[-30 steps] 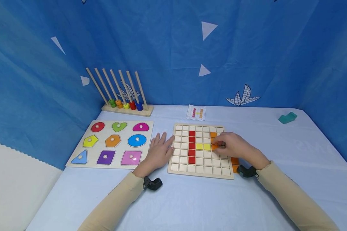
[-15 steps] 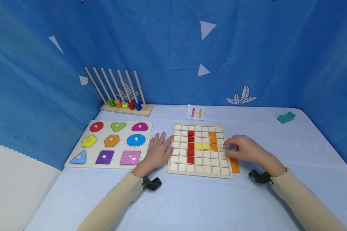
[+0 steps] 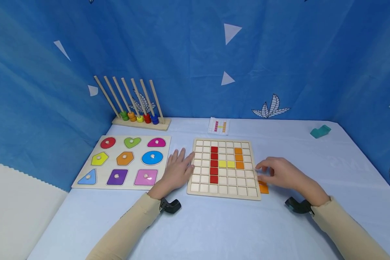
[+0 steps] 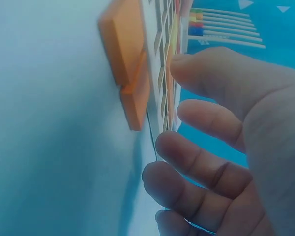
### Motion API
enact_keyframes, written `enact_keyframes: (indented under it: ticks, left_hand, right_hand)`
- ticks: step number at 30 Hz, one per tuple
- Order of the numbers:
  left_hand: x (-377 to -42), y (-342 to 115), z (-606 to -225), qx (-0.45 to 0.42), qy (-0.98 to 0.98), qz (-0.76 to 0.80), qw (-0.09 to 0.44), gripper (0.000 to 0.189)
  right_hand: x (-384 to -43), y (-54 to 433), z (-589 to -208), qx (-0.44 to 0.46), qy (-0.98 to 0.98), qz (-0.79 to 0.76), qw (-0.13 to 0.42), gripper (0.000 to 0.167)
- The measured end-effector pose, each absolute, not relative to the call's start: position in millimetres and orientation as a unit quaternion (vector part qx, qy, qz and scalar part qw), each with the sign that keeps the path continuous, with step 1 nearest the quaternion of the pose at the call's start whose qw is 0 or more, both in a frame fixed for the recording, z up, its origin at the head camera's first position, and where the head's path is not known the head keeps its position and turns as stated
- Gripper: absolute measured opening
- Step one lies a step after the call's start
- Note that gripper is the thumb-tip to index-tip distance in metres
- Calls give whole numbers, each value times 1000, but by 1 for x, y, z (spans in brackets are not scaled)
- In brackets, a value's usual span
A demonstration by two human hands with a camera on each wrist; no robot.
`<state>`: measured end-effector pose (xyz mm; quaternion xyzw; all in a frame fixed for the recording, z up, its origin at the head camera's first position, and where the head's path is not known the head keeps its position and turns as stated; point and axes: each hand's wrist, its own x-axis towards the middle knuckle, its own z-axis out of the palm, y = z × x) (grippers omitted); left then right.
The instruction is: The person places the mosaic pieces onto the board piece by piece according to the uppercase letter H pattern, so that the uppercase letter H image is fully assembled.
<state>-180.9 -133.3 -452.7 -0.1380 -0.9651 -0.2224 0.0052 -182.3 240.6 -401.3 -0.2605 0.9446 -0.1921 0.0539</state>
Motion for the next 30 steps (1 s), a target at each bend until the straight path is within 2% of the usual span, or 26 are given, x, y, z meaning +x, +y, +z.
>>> enact_keyframes:
  ticks: [30]
  left_hand:
    - [-180,-133,-451,-134,-966,-222,-2,55]
  right_hand:
    - [-175,245,-415,-254,943,-211,47,31]
